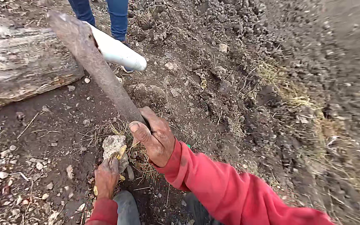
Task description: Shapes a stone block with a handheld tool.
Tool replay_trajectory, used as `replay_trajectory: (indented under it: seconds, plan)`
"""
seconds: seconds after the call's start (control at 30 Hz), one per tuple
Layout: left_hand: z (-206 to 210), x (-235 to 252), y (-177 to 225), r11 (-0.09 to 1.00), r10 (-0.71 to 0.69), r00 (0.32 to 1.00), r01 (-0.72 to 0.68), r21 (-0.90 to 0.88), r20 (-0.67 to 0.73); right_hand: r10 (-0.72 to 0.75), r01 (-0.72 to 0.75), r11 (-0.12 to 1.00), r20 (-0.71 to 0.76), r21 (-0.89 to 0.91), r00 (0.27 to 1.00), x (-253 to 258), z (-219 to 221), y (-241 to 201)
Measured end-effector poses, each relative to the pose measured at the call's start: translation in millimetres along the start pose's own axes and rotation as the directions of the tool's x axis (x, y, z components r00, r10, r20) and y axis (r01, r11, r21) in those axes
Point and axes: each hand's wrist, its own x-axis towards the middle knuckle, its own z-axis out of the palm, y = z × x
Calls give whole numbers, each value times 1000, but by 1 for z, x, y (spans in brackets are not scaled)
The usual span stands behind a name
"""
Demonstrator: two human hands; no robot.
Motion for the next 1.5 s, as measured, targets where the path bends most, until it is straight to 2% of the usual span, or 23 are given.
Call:
replay_trajectory:
  seconds: [0.03, 0.1, 0.13, 0.17, 0.27, 0.37, 0.53, 0.63, 0.7, 0.73, 0.8, 0.87, 0.9, 0.93, 1.0, 1.1, 1.23, 1.27, 1.3, 1.37, 1.4, 1.43, 1.5]
  plan:
    - [0, 0, -1, 1000, 9, 1000, -9, -3, 1, 48, -61, 986, 90, 153, 995, -3, 3, -5]
    - [-1, -2, -3, 999, 35, 999, -35, -9, 8, 267, -382, 832, 314, 402, 911, -19, 15, -1]
    - [-2, -3, -2, 999, 34, 999, -34, -16, 19, 388, -513, 766, 357, 388, 850, -33, 24, 9]
    - [-2, -3, -1, 999, 25, 999, -24, -28, 27, 510, -595, 747, 320, 297, 799, -52, 32, 24]
    - [-3, 2, -3, 999, 9, 999, -7, -47, 34, 712, -721, 691, 200, -37, 672, -102, 51, 57]
    - [0, 1, -3, 999, 1, 999, 2, -53, 53, 746, -729, 666, 159, -161, 647, -125, 65, 60]
    - [-1, 1, -3, 1000, -2, 999, 3, -26, 48, 651, -586, 745, 153, -320, 744, -107, 59, 48]
    - [0, 1, -6, 999, 28, 999, -26, -44, 38, 482, -474, 868, 26, -147, 876, -105, 62, 49]
    - [-1, -2, -7, 997, 43, 998, -41, -59, 38, 506, -506, 856, 26, 109, 862, -116, 72, 67]
    - [-1, -3, -7, 996, 54, 998, -52, -68, 36, 509, -510, 853, 40, 108, 860, -124, 76, 79]
    - [0, -3, -10, 994, 80, 996, -77, -84, 31, 580, -582, 812, 186, -47, 793, -134, 73, 86]
    - [3, -3, -17, 987, 121, 993, -118, -112, 14, 738, -719, 664, 329, -203, 589, -145, 74, 92]
    - [3, -3, -20, 981, 136, 991, -132, -140, 13, 786, -757, 606, 330, -244, 523, -148, 76, 94]
    - [2, -2, -22, 974, 137, 990, -131, -186, 22, 801, -768, 588, 314, -252, 510, -149, 78, 93]
    - [3, -1, -24, 961, 143, 990, -133, -244, 21, 760, -746, 642, 275, -179, 589, -151, 79, 90]
    - [0, 2, -21, 975, 129, 990, -116, -189, 58, 630, -641, 767, 151, 33, 761, -139, 81, 77]
    - [0, 4, -20, 981, 125, 990, -113, -158, 70, 571, -585, 796, 128, 155, 811, -111, 69, 56]
    - [0, 4, -20, 980, 131, 989, -119, -160, 68, 591, -608, 788, 154, 97, 791, -111, 67, 57]
    - [1, 5, -22, 978, 137, 988, -124, -165, 67, 648, -662, 750, 215, -13, 730, -114, 65, 62]
    - [0, 1, -22, 977, 136, 988, -123, -173, 70, 813, -781, 566, 333, -262, 478, -121, 62, 78]
    - [-1, -1, -21, 978, 135, 988, -122, -172, 69, 859, -812, 489, 338, -319, 384, -122, 63, 83]
    - [-3, 0, -19, 978, 143, 987, -131, -163, 68, 877, -826, 456, 328, -333, 352, -120, 63, 84]
    - [-2, 2, -20, 979, 156, 984, -143, -145, 84, 862, -830, 483, 317, -277, 396, -114, 59, 76]
